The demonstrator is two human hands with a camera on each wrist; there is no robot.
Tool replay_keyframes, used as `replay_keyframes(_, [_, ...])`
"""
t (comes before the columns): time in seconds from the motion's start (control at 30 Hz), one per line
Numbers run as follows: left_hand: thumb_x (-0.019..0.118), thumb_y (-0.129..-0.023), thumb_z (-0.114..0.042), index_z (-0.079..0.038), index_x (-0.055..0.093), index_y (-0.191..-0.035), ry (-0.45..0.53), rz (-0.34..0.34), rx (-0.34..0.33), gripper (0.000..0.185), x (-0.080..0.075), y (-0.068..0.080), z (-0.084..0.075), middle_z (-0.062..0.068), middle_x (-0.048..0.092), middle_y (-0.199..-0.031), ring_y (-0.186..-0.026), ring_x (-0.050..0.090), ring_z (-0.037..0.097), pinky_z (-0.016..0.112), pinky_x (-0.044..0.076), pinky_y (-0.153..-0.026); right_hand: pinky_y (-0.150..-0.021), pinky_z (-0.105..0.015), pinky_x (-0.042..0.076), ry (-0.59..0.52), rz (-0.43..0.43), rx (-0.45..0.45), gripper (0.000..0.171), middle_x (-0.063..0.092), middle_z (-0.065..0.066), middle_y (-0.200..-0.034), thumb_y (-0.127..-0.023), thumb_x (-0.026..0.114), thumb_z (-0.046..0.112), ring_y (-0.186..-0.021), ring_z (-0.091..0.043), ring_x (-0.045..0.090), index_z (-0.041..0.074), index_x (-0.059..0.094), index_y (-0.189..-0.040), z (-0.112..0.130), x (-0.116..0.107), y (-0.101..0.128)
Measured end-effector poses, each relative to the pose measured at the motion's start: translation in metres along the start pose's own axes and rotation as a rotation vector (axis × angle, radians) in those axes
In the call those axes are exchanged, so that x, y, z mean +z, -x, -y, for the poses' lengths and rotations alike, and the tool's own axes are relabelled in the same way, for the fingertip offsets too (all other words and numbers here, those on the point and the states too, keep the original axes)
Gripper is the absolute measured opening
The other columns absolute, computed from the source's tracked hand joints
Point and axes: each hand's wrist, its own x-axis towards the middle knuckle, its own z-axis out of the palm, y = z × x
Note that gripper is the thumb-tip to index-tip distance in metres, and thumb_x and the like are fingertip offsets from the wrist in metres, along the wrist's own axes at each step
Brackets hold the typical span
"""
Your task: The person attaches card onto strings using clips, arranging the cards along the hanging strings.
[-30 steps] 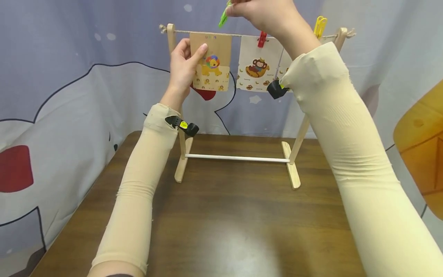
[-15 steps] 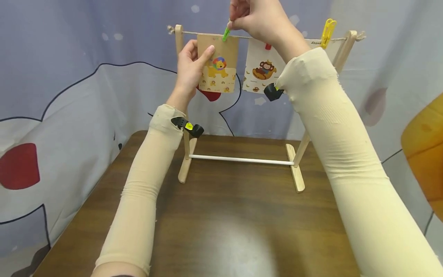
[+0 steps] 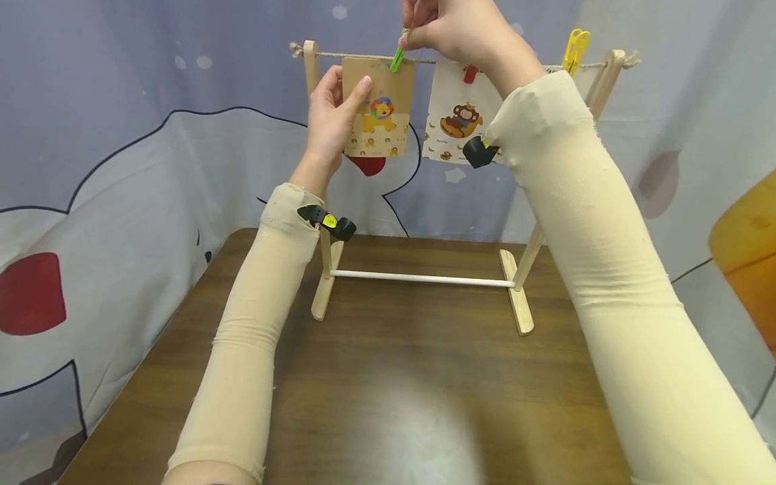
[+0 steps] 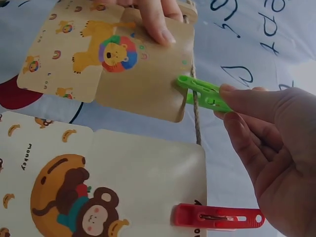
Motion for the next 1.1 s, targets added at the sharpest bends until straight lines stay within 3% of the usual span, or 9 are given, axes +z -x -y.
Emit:
replay_keyframes(0.2, [0.071,-0.096,-0.018,-0.012,0.062,-0.104,0.019,0.035,-0.046,0.013,0.003,0.001,-0.001,0.009,0.072,-0.104,-0.094,0.067,0.024,0.034,0.051,-0.083,-0.088,-0.028,0.043,-0.058,0.069,0.04,0.017,0.065,-0.001,-0.115,-0.098,0.068,0.028,-0.103,-0.016,0.053,0.021,0.06,-0.111,-0.003,-0.007,0.0])
replay_keyframes(0.3, [0.07,-0.097,-0.019,-0.013,0.062,-0.107,0.019,0.055,-0.068,0.014,0.005,0.0,0.0,0.009,0.071,-0.106,-0.096,0.067,0.025,0.034,0.051,-0.084,-0.069,-0.026,0.052,-0.104,0.104,0.079,0.021,0.066,0.0,-0.116,-0.096,0.07,0.028,-0.105,-0.016,0.053,0.023,0.059,-0.114,-0.002,-0.009,-0.001])
replay_keyframes(0.33, [0.07,-0.097,-0.02,-0.013,0.062,-0.108,0.021,0.059,-0.07,0.015,0.005,0.0,0.0,0.009,0.071,-0.106,-0.096,0.067,0.025,0.034,0.051,-0.084,-0.068,-0.025,0.051,-0.105,0.109,0.075,0.023,0.066,0.0,-0.116,-0.096,0.071,0.028,-0.105,-0.016,0.053,0.022,0.059,-0.115,-0.001,-0.009,-0.001])
replay_keyframes(0.43, [0.069,-0.098,-0.019,-0.013,0.062,-0.111,0.034,0.07,-0.066,0.016,0.004,-0.001,0.002,0.009,0.07,-0.107,-0.098,0.066,0.024,0.034,0.05,-0.085,-0.071,-0.023,0.048,-0.102,0.127,0.068,0.024,0.066,0.002,-0.112,-0.096,0.071,0.028,-0.103,-0.016,0.051,0.023,0.059,-0.116,0.002,-0.01,-0.001])
replay_keyframes(0.5, [0.069,-0.098,-0.019,-0.013,0.062,-0.112,0.048,0.073,-0.061,0.017,0.002,-0.002,0.003,0.009,0.07,-0.107,-0.098,0.066,0.024,0.035,0.049,-0.085,-0.082,-0.026,0.039,-0.089,0.127,0.041,0.024,0.066,0.001,-0.109,-0.096,0.071,0.027,-0.1,-0.016,0.05,0.022,0.059,-0.116,0.004,-0.009,-0.001])
replay_keyframes(0.57, [0.068,-0.098,-0.018,-0.014,0.062,-0.113,0.057,0.075,-0.054,0.017,0.0,-0.002,0.005,0.009,0.07,-0.106,-0.099,0.066,0.024,0.035,0.049,-0.085,-0.086,-0.028,0.033,-0.089,0.135,0.035,0.023,0.066,0.002,-0.105,-0.096,0.07,0.026,-0.098,-0.016,0.048,0.022,0.058,-0.115,0.007,-0.009,-0.002])
replay_keyframes(0.87, [0.068,-0.098,-0.02,-0.014,0.062,-0.113,0.059,0.083,-0.061,0.017,0.001,-0.003,0.01,0.009,0.07,-0.106,-0.096,0.067,0.025,0.035,0.05,-0.083,-0.09,-0.03,0.04,-0.152,0.166,0.033,0.022,0.064,-0.001,-0.101,-0.094,0.072,0.017,-0.095,-0.019,0.052,0.018,0.053,-0.104,0.012,-0.006,-0.012])
replay_keyframes(1.1, [0.067,-0.099,-0.022,-0.016,0.062,-0.116,0.052,0.084,-0.076,0.019,0.002,-0.002,0.012,0.009,0.07,-0.11,-0.099,0.067,0.025,0.036,0.05,-0.085,-0.087,-0.032,0.039,-0.166,0.191,0.044,0.024,0.062,-0.004,-0.101,-0.094,0.072,0.016,-0.094,-0.022,0.051,0.018,0.051,-0.105,0.012,-0.004,-0.015])
